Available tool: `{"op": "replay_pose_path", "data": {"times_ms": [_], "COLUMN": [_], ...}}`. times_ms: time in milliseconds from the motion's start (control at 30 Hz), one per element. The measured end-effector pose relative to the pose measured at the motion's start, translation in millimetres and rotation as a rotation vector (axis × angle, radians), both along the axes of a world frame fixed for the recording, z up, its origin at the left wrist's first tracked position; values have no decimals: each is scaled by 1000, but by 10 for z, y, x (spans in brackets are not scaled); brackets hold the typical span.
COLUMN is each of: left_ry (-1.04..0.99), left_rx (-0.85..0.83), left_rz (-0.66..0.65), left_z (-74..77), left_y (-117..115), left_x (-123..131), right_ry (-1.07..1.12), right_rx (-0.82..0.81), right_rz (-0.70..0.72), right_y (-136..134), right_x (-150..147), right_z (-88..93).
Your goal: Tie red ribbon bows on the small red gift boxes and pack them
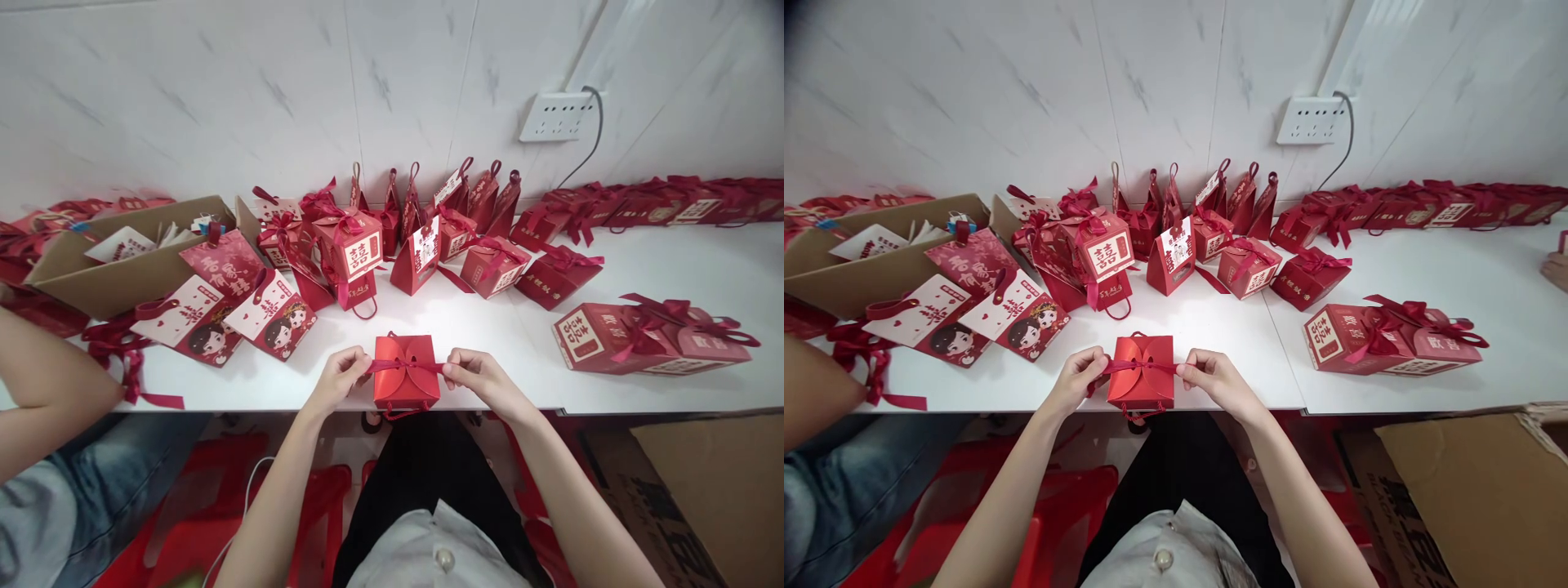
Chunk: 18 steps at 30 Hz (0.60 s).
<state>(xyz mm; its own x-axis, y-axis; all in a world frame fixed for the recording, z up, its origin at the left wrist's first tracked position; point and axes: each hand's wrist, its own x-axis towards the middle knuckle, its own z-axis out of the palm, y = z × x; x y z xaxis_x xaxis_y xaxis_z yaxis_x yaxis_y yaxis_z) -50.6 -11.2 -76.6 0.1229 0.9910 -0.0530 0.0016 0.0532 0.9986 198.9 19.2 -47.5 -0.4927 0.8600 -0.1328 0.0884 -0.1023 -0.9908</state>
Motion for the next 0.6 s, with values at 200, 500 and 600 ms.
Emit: {"op": "replay_pose_path", "data": {"times_ms": [200,500,600], "left_ry": [-55,18,103], "left_rx": [2,-27,-57], "left_rz": [85,97,27], "left_z": [-153,-34,162], "left_y": [-20,-76,-118], "left_x": [11,44,63], "right_ry": [-54,-23,54], "right_rx": [52,159,242], "right_rz": [-15,105,155], "right_y": [62,140,62], "right_x": [51,51,-84], "right_z": [-90,182,339]}}
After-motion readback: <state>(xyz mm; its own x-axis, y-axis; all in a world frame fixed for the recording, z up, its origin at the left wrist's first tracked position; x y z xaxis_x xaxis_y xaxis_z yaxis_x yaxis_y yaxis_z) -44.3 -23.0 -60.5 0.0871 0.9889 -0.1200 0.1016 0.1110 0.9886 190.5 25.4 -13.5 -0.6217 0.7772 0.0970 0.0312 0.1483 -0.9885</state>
